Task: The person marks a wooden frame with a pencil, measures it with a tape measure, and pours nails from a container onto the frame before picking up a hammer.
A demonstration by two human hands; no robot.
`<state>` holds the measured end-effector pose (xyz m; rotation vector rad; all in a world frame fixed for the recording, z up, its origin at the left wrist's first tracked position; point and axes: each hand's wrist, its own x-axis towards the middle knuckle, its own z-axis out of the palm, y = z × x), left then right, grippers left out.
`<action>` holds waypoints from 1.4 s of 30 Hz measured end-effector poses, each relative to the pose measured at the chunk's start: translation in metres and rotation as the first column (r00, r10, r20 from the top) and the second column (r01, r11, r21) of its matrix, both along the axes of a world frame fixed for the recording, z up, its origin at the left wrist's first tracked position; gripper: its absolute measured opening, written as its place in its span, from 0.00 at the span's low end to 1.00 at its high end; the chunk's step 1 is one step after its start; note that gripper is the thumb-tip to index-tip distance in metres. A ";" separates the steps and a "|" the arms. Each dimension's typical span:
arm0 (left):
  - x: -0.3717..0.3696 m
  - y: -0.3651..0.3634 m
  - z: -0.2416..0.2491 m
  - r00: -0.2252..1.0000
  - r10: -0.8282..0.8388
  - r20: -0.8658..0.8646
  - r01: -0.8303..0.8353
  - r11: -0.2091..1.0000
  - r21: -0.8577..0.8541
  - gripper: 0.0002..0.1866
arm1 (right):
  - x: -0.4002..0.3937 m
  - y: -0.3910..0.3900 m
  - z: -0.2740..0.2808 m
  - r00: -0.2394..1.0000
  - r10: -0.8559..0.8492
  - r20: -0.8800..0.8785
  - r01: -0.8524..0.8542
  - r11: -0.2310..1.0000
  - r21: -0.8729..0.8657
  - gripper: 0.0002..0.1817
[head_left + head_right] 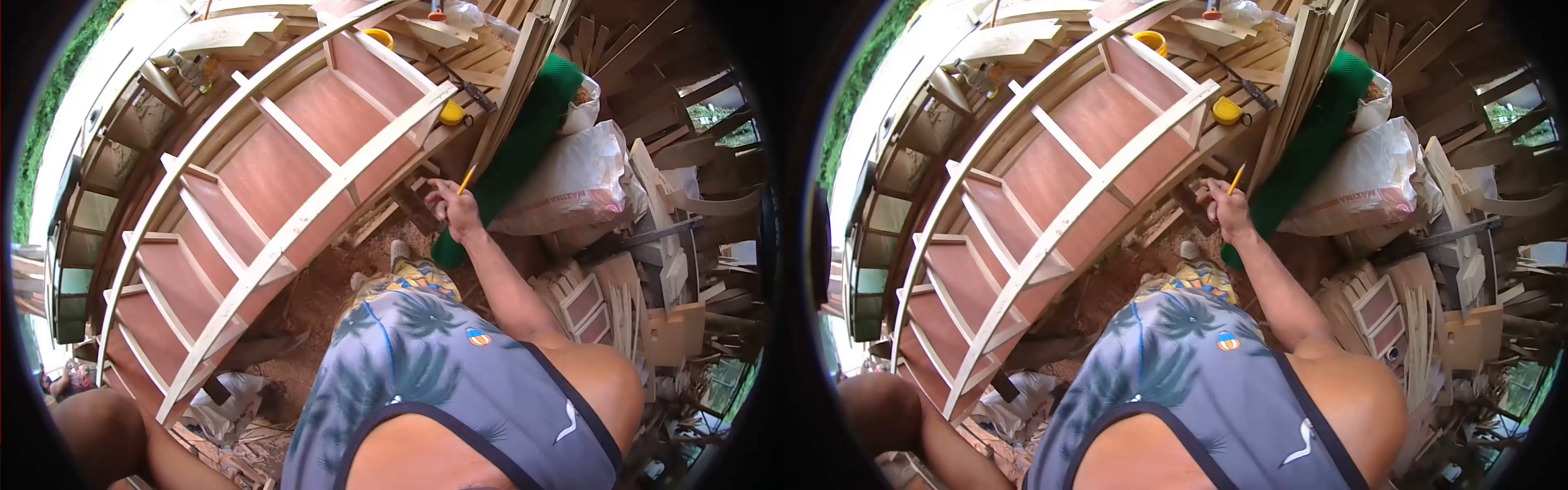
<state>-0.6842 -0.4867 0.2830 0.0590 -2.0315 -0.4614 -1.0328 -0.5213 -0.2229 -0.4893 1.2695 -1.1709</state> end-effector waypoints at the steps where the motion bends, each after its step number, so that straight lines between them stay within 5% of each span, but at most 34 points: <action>1: 0.007 -0.001 -0.003 1.000 -0.010 -0.028 0.011 1.000 0.029 0.67 | -0.001 -0.005 -0.001 0.991 -0.038 -0.127 0.032 0.998 -0.052 0.13; 3: 0.020 -0.007 -0.011 0.991 -0.034 -0.133 0.052 0.989 0.135 0.68 | -0.007 -0.016 0.004 0.982 -0.024 -0.187 0.012 0.998 -0.062 0.12; 5: 0.041 -0.015 -0.030 0.950 -0.031 -0.312 0.158 0.906 0.393 0.69 | -0.017 -0.041 0.010 0.869 -0.146 -0.472 0.032 0.970 -0.241 0.12; 6: 0.087 -0.040 -0.034 0.942 -0.223 0.252 0.048 0.830 0.556 0.37 | -0.026 -0.053 0.027 0.856 -0.135 -0.499 0.033 0.977 -0.209 0.14; 7: 0.125 -0.049 -0.061 0.946 0.076 0.315 -0.251 0.787 0.563 0.44 | -0.035 -0.067 0.038 0.812 -0.173 -0.558 0.024 0.964 -0.263 0.13; 8: 0.089 -0.034 -0.092 0.745 0.356 0.564 -0.588 0.750 0.303 0.46 | -0.043 -0.079 0.053 0.834 -0.191 -0.518 0.024 0.950 -0.312 0.13; 9: 0.062 -0.029 -0.114 0.733 0.405 0.546 -0.660 0.617 0.428 0.43 | -0.050 -0.091 0.066 0.857 -0.207 -0.472 0.027 0.933 -0.359 0.13; 10: 0.054 -0.033 -0.142 0.837 0.382 0.391 -0.547 0.597 0.587 0.39 | -0.061 -0.106 0.070 0.841 -0.222 -0.494 0.010 0.918 -0.396 0.13; 13: 0.034 -0.026 -0.168 0.774 0.369 0.515 -0.633 0.422 0.649 0.29 | -0.083 -0.145 0.085 0.727 -0.173 -0.664 -0.103 0.929 -0.355 0.14; 15: 0.029 -0.028 -0.193 0.734 0.356 0.578 -0.678 0.417 0.605 0.27 | -0.090 -0.171 0.071 0.632 -0.122 -0.766 -0.233 0.912 -0.337 0.18; 17: 0.023 -0.026 -0.216 0.743 0.355 0.567 -0.667 0.324 0.671 0.25 | -0.098 -0.188 0.050 0.296 -0.142 -0.945 -0.430 0.864 -0.264 0.24; 19: 0.005 -0.022 -0.234 0.738 0.431 0.519 -0.639 0.200 0.743 0.24 | -0.100 -0.197 0.039 0.180 -0.037 -0.983 -0.551 0.824 -0.132 0.29; 23: -0.033 -0.020 -0.254 0.656 0.634 0.410 -0.546 0.023 0.837 0.21 | -0.100 -0.199 0.021 0.060 0.073 -0.996 -0.645 0.764 0.017 0.34; 27: -0.067 -0.021 -0.262 0.583 0.724 0.370 -0.523 -0.015 0.852 0.20 | -0.096 -0.207 0.029 0.008 0.149 -0.989 -0.624 0.774 0.112 0.37; 29: -0.081 -0.024 -0.264 0.562 0.739 0.371 -0.516 -0.036 0.856 0.20 | -0.096 -0.212 0.032 -0.118 0.214 -0.970 -0.596 0.766 0.242 0.38; 35: -0.096 -0.041 -0.257 0.512 0.741 0.435 -0.565 -0.092 0.820 0.18 | -0.099 -0.220 0.040 -0.122 0.230 -0.966 -0.666 0.703 0.252 0.37; 39: -0.098 -0.045 -0.254 0.485 0.751 0.447 -0.606 -0.079 0.791 0.17 | -0.117 -0.227 0.028 -0.031 0.116 -0.993 -0.709 0.697 0.103 0.39; 41: -0.094 -0.040 -0.255 0.461 0.756 0.465 -0.623 -0.097 0.776 0.17 | -0.123 -0.236 0.033 0.295 0.192 -0.936 -0.655 0.754 -0.052 0.40; 42: -0.091 -0.036 -0.255 0.451 0.749 0.485 -0.641 -0.107 0.760 0.18 | -0.128 -0.243 0.041 0.440 0.399 -0.804 -0.586 0.806 0.079 0.37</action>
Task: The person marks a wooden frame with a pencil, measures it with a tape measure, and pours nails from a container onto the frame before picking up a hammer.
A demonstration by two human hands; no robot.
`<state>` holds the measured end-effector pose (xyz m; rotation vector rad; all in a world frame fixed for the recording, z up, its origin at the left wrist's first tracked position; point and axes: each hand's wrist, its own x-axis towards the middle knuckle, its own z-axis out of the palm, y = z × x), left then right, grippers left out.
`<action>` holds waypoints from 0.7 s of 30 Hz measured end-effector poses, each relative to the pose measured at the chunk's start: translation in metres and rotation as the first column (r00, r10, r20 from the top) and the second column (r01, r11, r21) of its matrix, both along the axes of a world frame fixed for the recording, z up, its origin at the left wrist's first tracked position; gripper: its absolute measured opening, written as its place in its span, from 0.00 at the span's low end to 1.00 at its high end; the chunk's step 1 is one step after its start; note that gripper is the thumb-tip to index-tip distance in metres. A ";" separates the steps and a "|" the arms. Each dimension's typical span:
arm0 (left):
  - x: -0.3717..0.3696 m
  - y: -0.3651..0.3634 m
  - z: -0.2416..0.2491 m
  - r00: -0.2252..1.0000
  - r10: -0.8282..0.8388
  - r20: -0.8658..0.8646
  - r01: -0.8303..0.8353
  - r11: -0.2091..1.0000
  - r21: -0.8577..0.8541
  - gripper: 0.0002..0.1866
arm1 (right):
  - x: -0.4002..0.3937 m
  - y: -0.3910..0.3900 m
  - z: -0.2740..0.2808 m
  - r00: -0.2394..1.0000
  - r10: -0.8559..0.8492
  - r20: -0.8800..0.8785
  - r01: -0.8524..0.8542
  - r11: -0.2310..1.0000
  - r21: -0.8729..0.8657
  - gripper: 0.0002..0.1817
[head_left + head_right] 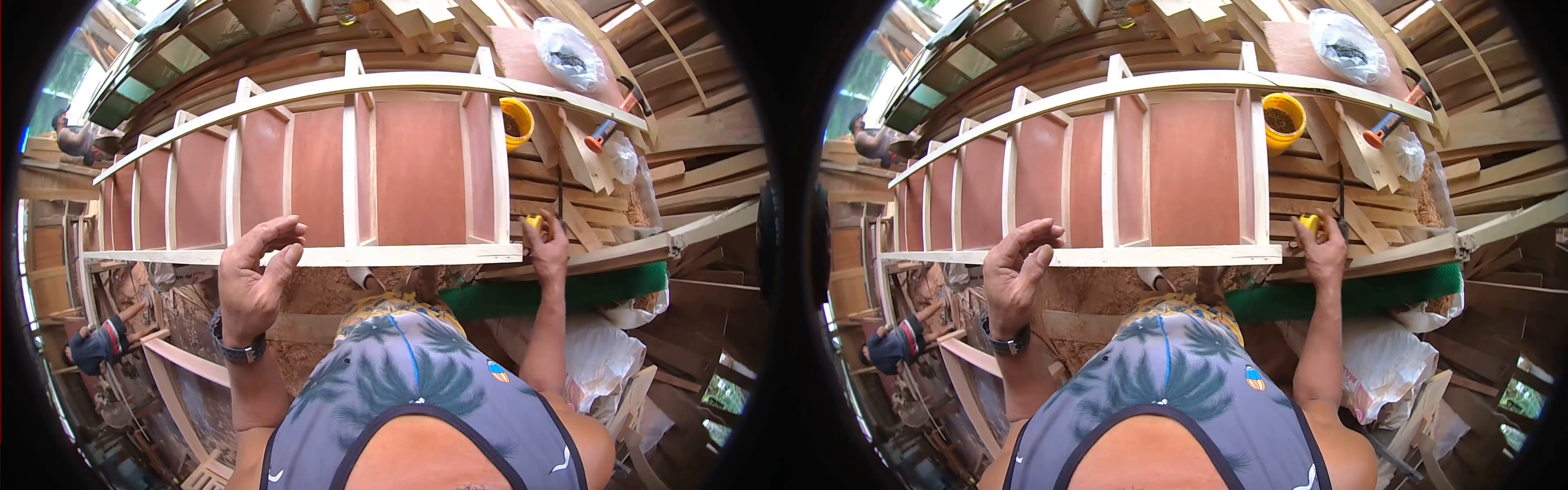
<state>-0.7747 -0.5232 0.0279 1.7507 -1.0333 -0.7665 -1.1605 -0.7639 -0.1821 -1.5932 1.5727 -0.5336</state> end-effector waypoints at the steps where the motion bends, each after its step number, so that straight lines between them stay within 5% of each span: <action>1: 0.004 0.004 -0.002 1.000 0.018 0.004 -0.018 1.000 0.000 0.18 | -0.003 -0.003 -0.001 0.920 -0.053 0.389 0.028 0.997 0.070 0.30; 5: 0.040 0.035 -0.010 0.939 0.309 0.153 -0.303 0.951 -0.059 0.21 | -0.011 -0.021 0.046 0.483 -0.231 0.844 -0.039 0.958 0.284 0.33; 6: 0.056 0.044 -0.014 0.875 0.452 0.174 -0.439 0.892 -0.109 0.24 | -0.014 -0.029 0.059 0.362 -0.191 0.912 -0.259 0.920 0.295 0.37; 9: 0.133 0.096 -0.046 0.521 0.828 0.206 -0.779 0.560 -0.282 0.34 | 0.003 -0.045 0.106 0.335 -0.148 0.930 -0.324 0.909 0.262 0.38; 11: 0.165 0.121 -0.050 0.367 0.930 0.021 -0.910 0.364 -0.197 0.37 | 0.016 -0.056 0.138 0.393 0.049 0.918 -0.394 0.911 0.120 0.37; 13: 0.194 0.152 -0.067 0.351 0.934 -0.066 -0.936 0.348 -0.060 0.42 | 0.045 -0.070 0.175 0.471 0.269 0.840 -0.462 0.886 -0.025 0.34; 15: 0.207 0.160 -0.076 0.226 0.835 -0.502 -0.925 0.345 0.157 0.45 | 0.079 -0.081 0.208 0.533 0.393 0.749 -0.514 0.854 -0.083 0.34; 16: 0.216 0.164 -0.085 0.197 0.787 -0.585 -0.904 0.376 0.202 0.48 | 0.096 -0.086 0.223 0.552 0.445 0.705 -0.541 0.835 -0.103 0.33; 19: 0.234 0.172 -0.100 0.227 0.680 -0.698 -0.834 0.506 0.222 0.50 | 0.149 -0.105 0.245 0.500 0.581 0.642 -0.664 0.733 -0.147 0.27; 21: 0.232 0.166 -0.094 0.230 0.705 -0.671 -0.840 0.491 0.229 0.51 | 0.190 -0.123 0.246 0.408 0.649 0.642 -0.747 0.641 -0.174 0.22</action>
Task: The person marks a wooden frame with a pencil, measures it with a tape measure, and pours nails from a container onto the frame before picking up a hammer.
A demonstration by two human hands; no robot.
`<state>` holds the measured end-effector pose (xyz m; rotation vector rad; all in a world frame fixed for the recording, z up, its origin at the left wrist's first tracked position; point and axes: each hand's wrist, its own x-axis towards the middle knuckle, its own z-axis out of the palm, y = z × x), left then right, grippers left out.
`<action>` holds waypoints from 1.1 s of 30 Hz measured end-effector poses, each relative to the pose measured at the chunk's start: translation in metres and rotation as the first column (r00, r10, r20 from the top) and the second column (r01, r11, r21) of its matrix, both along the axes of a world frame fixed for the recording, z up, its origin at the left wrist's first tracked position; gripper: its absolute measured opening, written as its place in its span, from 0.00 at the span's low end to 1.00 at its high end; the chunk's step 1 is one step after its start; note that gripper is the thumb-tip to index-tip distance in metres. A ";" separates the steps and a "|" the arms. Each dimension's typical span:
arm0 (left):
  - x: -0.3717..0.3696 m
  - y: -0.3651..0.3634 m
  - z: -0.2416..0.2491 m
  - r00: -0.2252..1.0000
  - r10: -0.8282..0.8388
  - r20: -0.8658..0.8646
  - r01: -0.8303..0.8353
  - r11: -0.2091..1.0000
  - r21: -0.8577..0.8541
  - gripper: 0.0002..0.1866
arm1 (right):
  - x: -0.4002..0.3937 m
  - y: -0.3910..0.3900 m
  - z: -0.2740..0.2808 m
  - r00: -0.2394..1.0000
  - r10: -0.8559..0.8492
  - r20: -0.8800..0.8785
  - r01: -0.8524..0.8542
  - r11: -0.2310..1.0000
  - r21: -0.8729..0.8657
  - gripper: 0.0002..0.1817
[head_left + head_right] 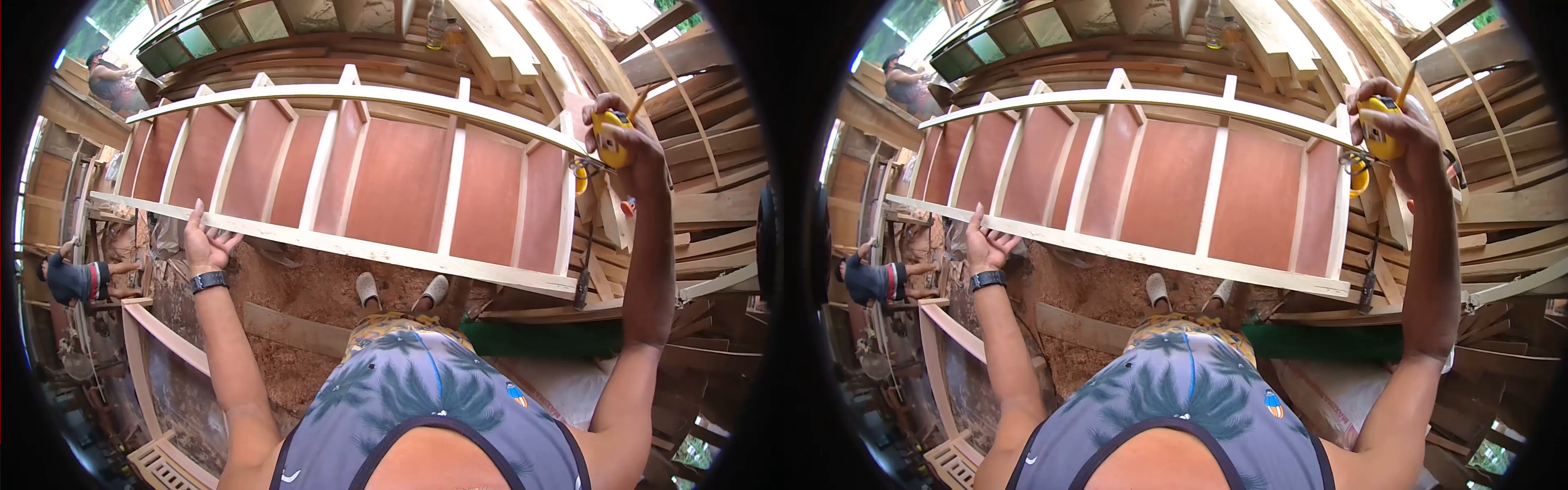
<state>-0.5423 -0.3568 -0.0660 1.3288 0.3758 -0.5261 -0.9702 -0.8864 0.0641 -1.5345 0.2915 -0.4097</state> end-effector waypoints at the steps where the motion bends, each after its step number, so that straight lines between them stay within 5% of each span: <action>1: 0.002 0.002 -0.001 0.999 -0.045 -0.023 0.046 0.998 0.047 0.51 | 0.020 -0.005 -0.001 0.999 0.031 -0.010 -0.030 0.997 0.078 0.20; 7: 0.009 0.004 0.005 0.985 -0.102 0.140 0.074 0.978 0.193 0.54 | 0.138 -0.029 -0.008 0.962 0.121 -0.246 -0.121 0.993 0.016 0.14; 8: 0.013 0.006 0.002 0.986 -0.093 0.137 0.066 0.980 0.189 0.54 | 0.156 -0.026 -0.006 0.907 0.066 -0.415 -0.186 0.949 -0.255 0.14; 9: 0.017 0.009 -0.002 0.984 -0.091 0.152 0.068 0.987 0.149 0.53 | 0.174 -0.021 -0.004 0.836 -0.037 -0.548 -0.285 0.824 -0.490 0.14; 10: 0.023 0.013 -0.008 0.982 -0.089 0.168 0.071 0.992 0.108 0.53 | 0.191 -0.013 -0.005 0.834 -0.033 -0.550 -0.293 0.819 -0.493 0.14; 12: 0.034 0.023 -0.024 0.984 -0.085 0.156 0.076 0.995 0.063 0.51 | 0.226 0.011 -0.014 0.801 -0.133 -0.584 -0.458 0.493 -0.740 0.24; 14: 0.031 0.022 -0.025 0.980 -0.074 0.183 0.088 0.993 -0.074 0.47 | 0.253 0.051 -0.019 0.800 -0.196 -0.567 -0.503 0.296 -0.812 0.33; 15: 0.036 0.026 -0.032 0.974 -0.075 0.214 0.115 0.976 -0.182 0.45 | 0.265 0.060 -0.027 0.847 -0.097 -0.522 -0.503 0.166 -0.848 0.37; 19: 0.044 0.023 -0.040 0.978 0.006 0.208 0.090 0.891 -0.446 0.26 | 0.304 0.126 -0.025 0.651 -0.379 -0.657 -0.659 0.146 -0.738 0.15; 22: 0.054 0.022 -0.045 0.985 -0.038 0.166 0.139 0.742 -0.656 0.34 | 0.312 0.129 -0.028 0.629 -0.375 -0.680 -0.682 0.152 -0.715 0.12; 23: 0.051 0.018 -0.039 0.986 -0.033 0.162 0.138 0.708 -0.693 0.38 | 0.304 0.122 -0.040 0.742 -0.262 -0.617 -0.593 0.173 -0.786 0.10; 24: 0.049 0.014 -0.033 0.987 -0.025 0.157 0.133 0.671 -0.729 0.41 | 0.297 0.136 -0.033 0.736 -0.237 -0.634 -0.572 0.282 -0.770 0.07; 26: 0.053 0.010 -0.037 0.991 0.011 0.130 0.099 0.585 -0.805 0.55 | 0.286 0.135 -0.047 0.767 -0.200 -0.610 -0.593 0.145 -0.792 0.08; 29: 0.055 0.011 -0.044 0.985 0.048 0.168 0.116 0.538 -0.835 0.61 | 0.262 0.162 -0.043 0.766 -0.080 -0.638 -0.608 0.230 -0.760 0.06; 32: 0.050 0.013 -0.041 0.994 0.093 0.054 -0.006 0.546 -0.838 0.61 | 0.244 0.197 -0.013 0.617 0.040 -0.786 -0.768 0.247 -0.590 0.15; 33: 0.051 0.016 -0.042 0.986 0.013 0.166 0.138 0.497 -0.857 0.58 | 0.242 0.202 -0.008 0.545 0.019 -0.838 -0.803 0.300 -0.515 0.18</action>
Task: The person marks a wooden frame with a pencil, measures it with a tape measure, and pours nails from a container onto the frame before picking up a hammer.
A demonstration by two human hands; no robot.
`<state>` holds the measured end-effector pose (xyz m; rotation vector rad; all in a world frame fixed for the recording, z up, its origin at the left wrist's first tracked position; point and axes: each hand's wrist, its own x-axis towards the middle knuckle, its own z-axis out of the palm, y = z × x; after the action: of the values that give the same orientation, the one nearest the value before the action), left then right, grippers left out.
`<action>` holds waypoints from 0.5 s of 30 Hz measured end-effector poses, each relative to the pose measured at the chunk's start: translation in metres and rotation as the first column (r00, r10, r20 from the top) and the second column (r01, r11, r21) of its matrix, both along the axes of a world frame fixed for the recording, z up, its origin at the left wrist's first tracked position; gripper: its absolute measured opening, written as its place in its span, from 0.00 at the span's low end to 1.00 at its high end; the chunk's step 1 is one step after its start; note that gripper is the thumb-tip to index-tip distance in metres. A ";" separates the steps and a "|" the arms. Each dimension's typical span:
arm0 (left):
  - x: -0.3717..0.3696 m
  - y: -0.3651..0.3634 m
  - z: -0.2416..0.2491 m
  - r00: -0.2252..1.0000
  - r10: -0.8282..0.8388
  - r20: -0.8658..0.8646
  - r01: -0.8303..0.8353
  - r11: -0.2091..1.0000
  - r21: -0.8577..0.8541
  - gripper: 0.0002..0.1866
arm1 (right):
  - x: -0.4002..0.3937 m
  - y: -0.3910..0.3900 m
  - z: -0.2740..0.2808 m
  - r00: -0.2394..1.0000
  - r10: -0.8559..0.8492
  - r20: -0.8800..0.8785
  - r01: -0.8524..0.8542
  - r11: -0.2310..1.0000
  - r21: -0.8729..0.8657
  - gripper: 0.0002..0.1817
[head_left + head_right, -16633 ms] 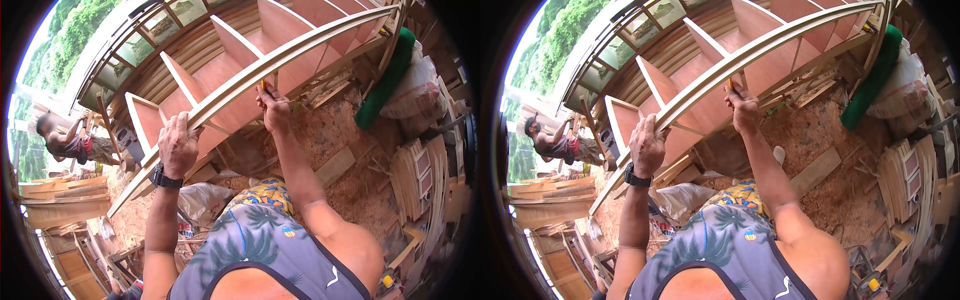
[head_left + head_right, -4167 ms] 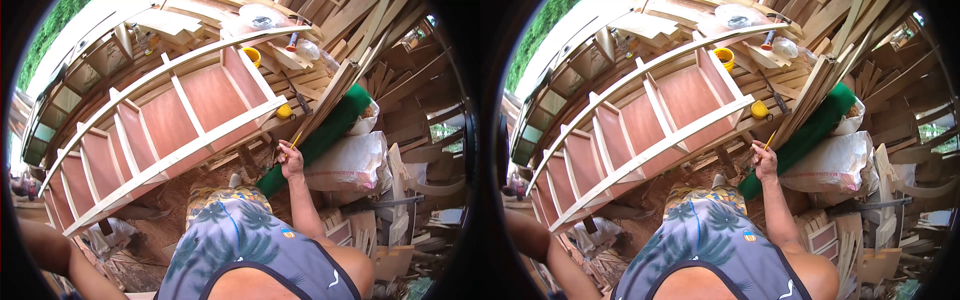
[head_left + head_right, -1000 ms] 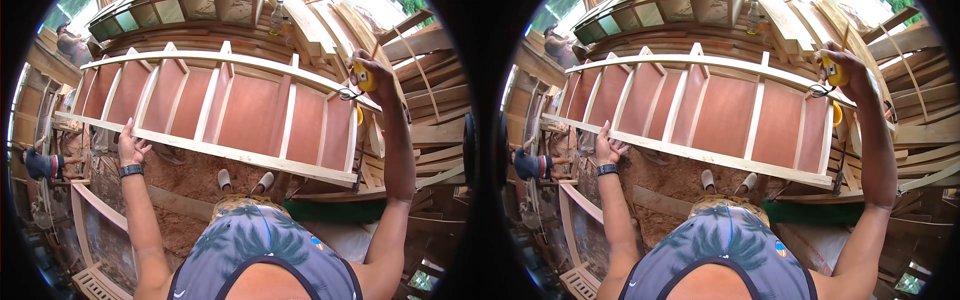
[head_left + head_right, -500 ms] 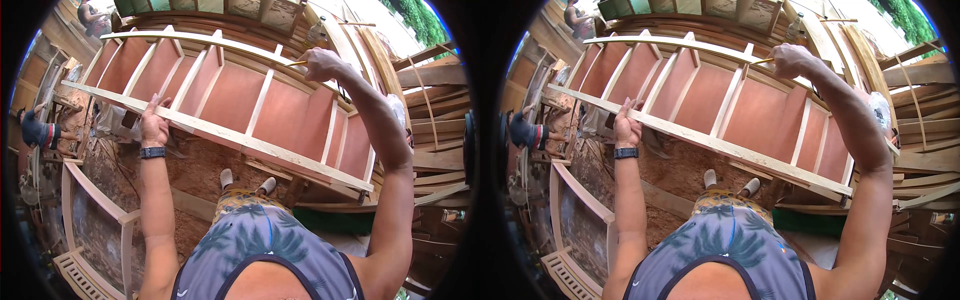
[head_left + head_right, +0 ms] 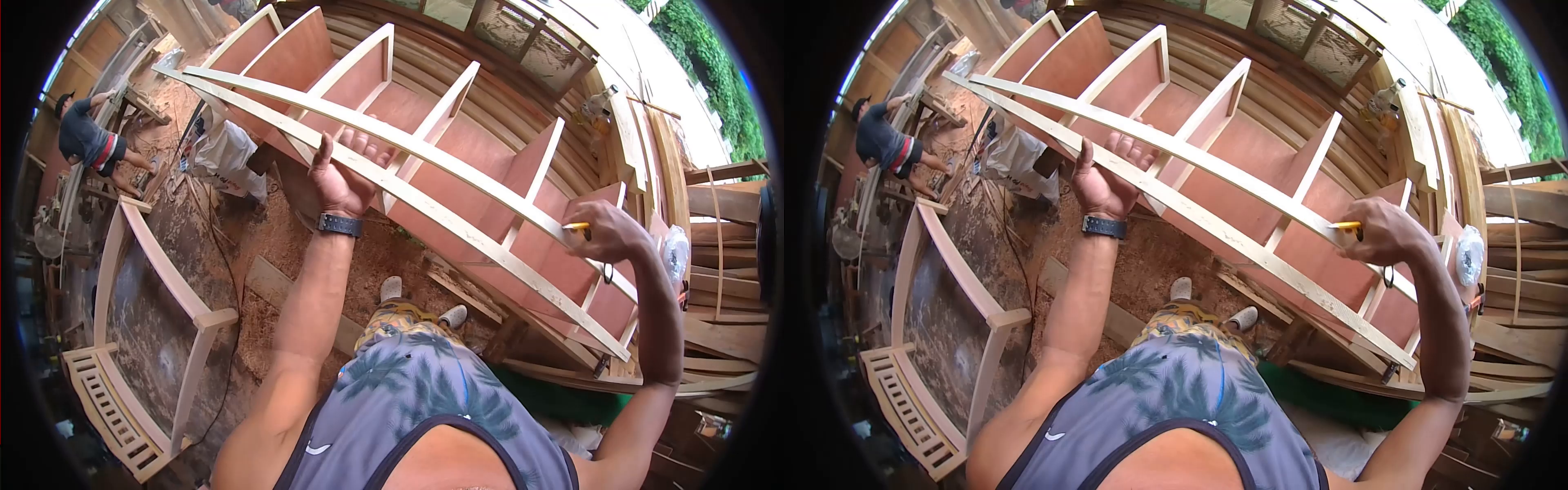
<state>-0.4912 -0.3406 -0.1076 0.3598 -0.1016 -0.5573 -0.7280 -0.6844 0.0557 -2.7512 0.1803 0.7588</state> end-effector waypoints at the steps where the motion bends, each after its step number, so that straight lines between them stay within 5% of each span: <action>1: -0.003 0.001 0.007 0.999 -0.036 0.017 0.037 0.999 -0.029 0.51 | -0.002 0.004 0.003 0.994 -0.060 -0.090 0.061 0.998 0.010 0.21; 4: -0.004 0.003 0.016 1.000 0.002 -0.006 -0.002 0.998 0.061 0.49 | -0.010 0.019 0.007 0.986 0.001 -0.164 0.015 0.995 0.098 0.27; 6: -0.002 0.003 0.015 0.999 0.039 -0.012 -0.038 0.995 0.092 0.32 | -0.014 0.028 0.003 0.986 0.013 -0.164 0.003 0.995 0.101 0.29; 9: -0.003 0.001 0.021 0.990 0.072 -0.117 -0.059 0.992 0.114 0.28 | -0.018 0.033 -0.005 0.988 0.033 -0.149 -0.016 0.994 0.110 0.30; 12: -0.004 0.002 0.023 0.984 0.082 -0.160 -0.067 0.993 0.097 0.24 | -0.013 0.032 0.002 0.987 -0.026 -0.156 0.051 0.986 0.157 0.27; 15: -0.001 0.004 0.021 0.984 0.083 -0.160 -0.065 0.992 0.111 0.21 | -0.014 0.016 0.012 0.955 -0.293 -0.044 0.291 0.956 -0.037 0.22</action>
<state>-0.4923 -0.3369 -0.0865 0.4170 0.1006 -0.5177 -0.7416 -0.6686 0.0675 -2.6494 0.5988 0.7459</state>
